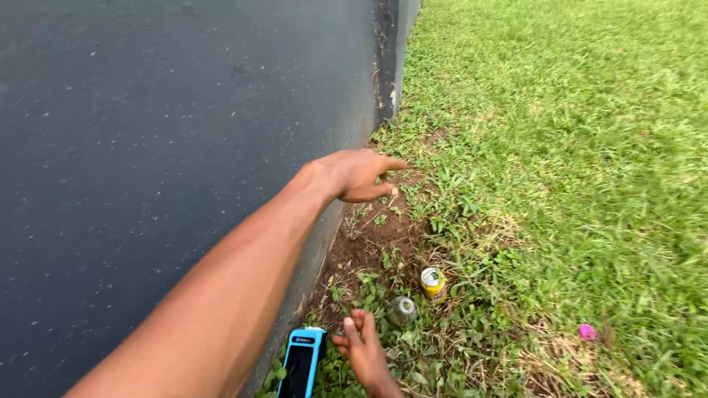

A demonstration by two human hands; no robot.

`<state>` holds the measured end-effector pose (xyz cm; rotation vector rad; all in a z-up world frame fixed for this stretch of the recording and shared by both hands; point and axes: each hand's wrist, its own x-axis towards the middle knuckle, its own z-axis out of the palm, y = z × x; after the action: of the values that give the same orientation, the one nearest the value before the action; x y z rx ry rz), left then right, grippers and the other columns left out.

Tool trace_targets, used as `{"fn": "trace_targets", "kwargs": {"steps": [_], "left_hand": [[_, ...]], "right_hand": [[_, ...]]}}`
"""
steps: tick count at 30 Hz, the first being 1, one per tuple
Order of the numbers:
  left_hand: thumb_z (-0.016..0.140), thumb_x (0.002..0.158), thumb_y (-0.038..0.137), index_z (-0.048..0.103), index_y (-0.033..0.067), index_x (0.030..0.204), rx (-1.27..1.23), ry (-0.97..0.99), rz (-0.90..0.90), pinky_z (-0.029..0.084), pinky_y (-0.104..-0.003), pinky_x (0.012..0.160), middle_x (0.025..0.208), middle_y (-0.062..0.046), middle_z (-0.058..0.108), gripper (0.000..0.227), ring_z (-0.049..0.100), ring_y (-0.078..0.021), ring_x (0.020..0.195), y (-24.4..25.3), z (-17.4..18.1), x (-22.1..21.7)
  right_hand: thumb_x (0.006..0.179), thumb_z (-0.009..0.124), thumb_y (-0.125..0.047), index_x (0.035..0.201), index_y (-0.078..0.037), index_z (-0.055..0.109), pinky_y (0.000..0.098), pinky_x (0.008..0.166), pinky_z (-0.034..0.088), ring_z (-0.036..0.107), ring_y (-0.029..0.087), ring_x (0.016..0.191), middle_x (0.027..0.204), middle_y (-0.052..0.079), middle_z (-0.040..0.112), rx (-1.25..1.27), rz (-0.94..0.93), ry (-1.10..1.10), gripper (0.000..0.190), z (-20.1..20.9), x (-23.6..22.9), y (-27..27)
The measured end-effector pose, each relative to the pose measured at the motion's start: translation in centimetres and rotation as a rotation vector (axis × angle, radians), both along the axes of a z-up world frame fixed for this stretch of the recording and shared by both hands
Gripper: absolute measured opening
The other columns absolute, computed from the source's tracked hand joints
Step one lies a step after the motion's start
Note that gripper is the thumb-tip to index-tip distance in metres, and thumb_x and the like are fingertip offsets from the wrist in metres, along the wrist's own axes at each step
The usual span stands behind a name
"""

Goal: Assembling a small glass bulb with metal ring components while sitting on the ground.

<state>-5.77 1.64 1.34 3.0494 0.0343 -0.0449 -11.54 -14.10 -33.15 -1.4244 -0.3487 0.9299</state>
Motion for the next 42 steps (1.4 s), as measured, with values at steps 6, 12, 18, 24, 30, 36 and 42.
{"fn": "trace_targets", "kwargs": {"steps": [6, 12, 18, 24, 30, 36, 42], "left_hand": [[0.066, 0.094, 0.043, 0.039, 0.0125, 0.151, -0.047, -0.014, -0.056, 0.039, -0.047, 0.111, 0.149, -0.013, 0.051, 0.070, 0.054, -0.0289, 0.134, 2.3, -3.5, 1.5], [0.061, 0.095, 0.042, 0.038, 0.0196, 0.156, -0.071, 0.151, 0.036, 0.041, -0.043, 0.115, 0.143, -0.007, 0.063, 0.068, 0.059, -0.0238, 0.133, 0.6, -3.3, 0.6], [0.062, 0.094, 0.038, 0.035, 0.0210, 0.155, -0.074, 0.134, 0.041, 0.039, -0.048, 0.112, 0.148, -0.005, 0.053, 0.068, 0.059, -0.0229, 0.129, 1.2, -4.4, 1.2], [0.064, 0.093, 0.031, 0.039, 0.0260, 0.156, -0.045, 0.120, 0.106, 0.043, -0.045, 0.113, 0.143, -0.007, 0.062, 0.068, 0.061, -0.0250, 0.130, 1.2, -2.6, 0.0], [0.065, 0.094, 0.038, 0.038, 0.0274, 0.156, -0.042, 0.149, 0.144, 0.043, -0.045, 0.113, 0.138, -0.006, 0.067, 0.068, 0.061, -0.0240, 0.130, 1.4, -2.2, -0.6], [0.067, 0.093, 0.034, 0.038, 0.0261, 0.155, -0.065, 0.126, 0.130, 0.042, -0.044, 0.114, 0.145, -0.003, 0.060, 0.069, 0.060, -0.0221, 0.131, 1.7, -2.8, -0.7], [0.067, 0.093, 0.030, 0.041, 0.0280, 0.153, -0.024, 0.119, 0.129, 0.039, -0.045, 0.115, 0.143, -0.005, 0.060, 0.066, 0.056, -0.0231, 0.133, 0.5, -2.0, -1.0]], "right_hand": [[0.101, 0.046, -0.042, 0.140, -0.010, 0.036, 0.0382, 0.091, 0.057, 0.076, 0.026, 0.099, 0.140, 0.010, 0.049, 0.125, 0.010, 0.026, 0.052, -6.0, -1.6, 1.3], [0.103, 0.038, -0.045, 0.145, -0.013, 0.029, 0.0370, 0.098, 0.055, 0.075, 0.026, 0.108, 0.135, 0.013, 0.047, 0.027, 0.087, 0.046, 0.053, -3.6, -1.6, 1.4], [0.103, 0.036, -0.044, 0.147, -0.012, 0.025, 0.0384, 0.098, 0.057, 0.070, 0.027, 0.114, 0.128, 0.013, 0.045, 0.012, 0.128, 0.018, 0.056, -1.5, -2.3, 1.5], [0.102, 0.036, -0.049, 0.150, -0.009, 0.021, 0.0366, 0.098, 0.057, 0.067, 0.024, 0.120, 0.135, 0.015, 0.047, -0.002, 0.199, -0.257, 0.064, 0.4, -3.1, 1.5], [0.099, 0.039, -0.049, 0.154, -0.016, 0.020, 0.0394, 0.093, 0.058, 0.077, 0.025, 0.101, 0.133, 0.015, 0.055, -0.081, 0.137, -0.214, 0.066, 1.3, -2.5, 1.6], [0.102, 0.036, -0.044, 0.149, -0.014, 0.031, 0.0394, 0.081, 0.056, 0.075, 0.021, 0.093, 0.127, 0.010, 0.064, -0.083, -0.022, -0.141, 0.056, 2.9, -0.4, 1.5], [0.107, 0.035, -0.033, 0.138, -0.006, 0.044, 0.0369, 0.081, 0.058, 0.070, 0.023, 0.089, 0.112, 0.014, 0.067, 0.138, -0.186, -0.043, 0.041, 5.0, 3.6, 1.9]]}}
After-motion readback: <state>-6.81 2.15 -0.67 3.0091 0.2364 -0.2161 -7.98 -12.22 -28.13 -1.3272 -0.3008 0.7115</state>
